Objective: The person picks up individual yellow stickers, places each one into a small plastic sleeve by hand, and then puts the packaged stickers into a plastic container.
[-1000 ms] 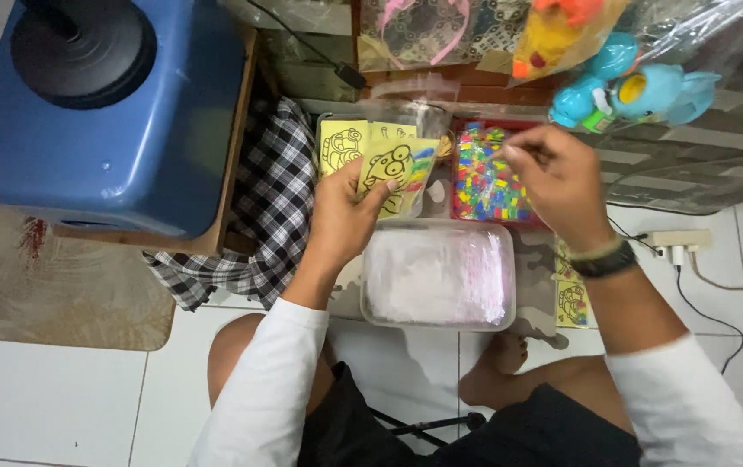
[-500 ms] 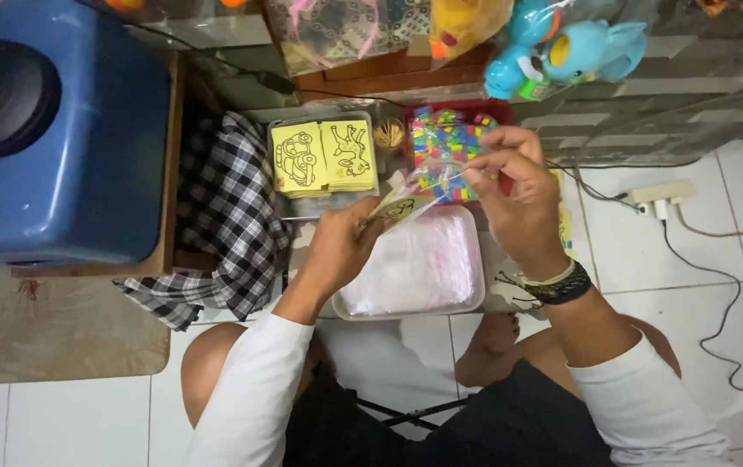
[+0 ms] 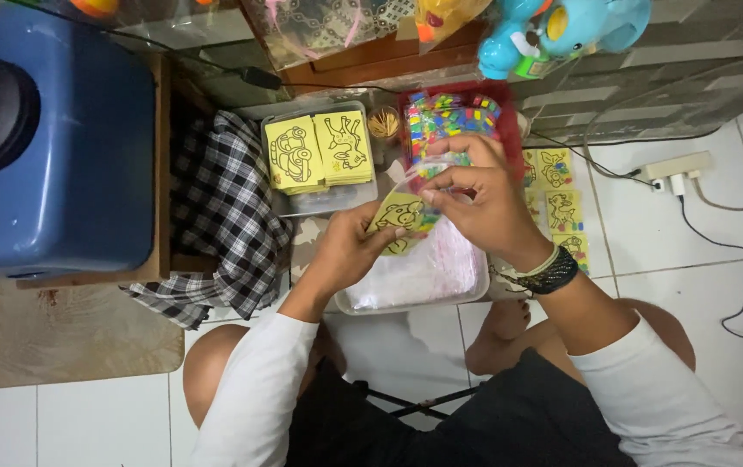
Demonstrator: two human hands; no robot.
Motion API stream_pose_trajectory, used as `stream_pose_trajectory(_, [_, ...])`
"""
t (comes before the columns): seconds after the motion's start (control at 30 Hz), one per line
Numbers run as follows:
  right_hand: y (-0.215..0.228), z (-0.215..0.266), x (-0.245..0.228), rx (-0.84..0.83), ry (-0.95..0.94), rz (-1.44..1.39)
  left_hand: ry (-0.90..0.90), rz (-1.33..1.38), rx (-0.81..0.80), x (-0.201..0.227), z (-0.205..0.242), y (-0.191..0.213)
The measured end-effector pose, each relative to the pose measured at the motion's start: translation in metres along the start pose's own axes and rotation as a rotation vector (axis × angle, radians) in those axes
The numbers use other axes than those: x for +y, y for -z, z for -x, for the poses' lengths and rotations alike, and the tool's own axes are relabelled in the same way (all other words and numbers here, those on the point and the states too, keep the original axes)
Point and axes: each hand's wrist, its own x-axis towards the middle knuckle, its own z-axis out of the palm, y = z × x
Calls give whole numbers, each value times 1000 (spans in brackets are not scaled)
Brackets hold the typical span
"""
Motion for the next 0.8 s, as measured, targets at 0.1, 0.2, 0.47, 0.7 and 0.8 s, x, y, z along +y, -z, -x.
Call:
stream_pose_trajectory(0.1, [-2, 0, -6, -30, 16, 3, 30, 88, 0, 10, 4, -7])
stream_pose_trajectory(0.2, [-3, -2, -4, -20, 10, -118, 33, 181, 4, 16, 3, -9])
stream_pose_trajectory(0.47, [6, -4, -16, 42, -158, -485, 70, 298, 18, 25, 1, -1])
stream_pose_trajectory(0.7, [5, -2, -28, 54, -125, -428, -13, 413, 12, 18, 4, -5])
stream_pose_trajectory(0.8, [4, -3, -29, 42, -68, -392, -132, 372, 37, -4, 2, 2])
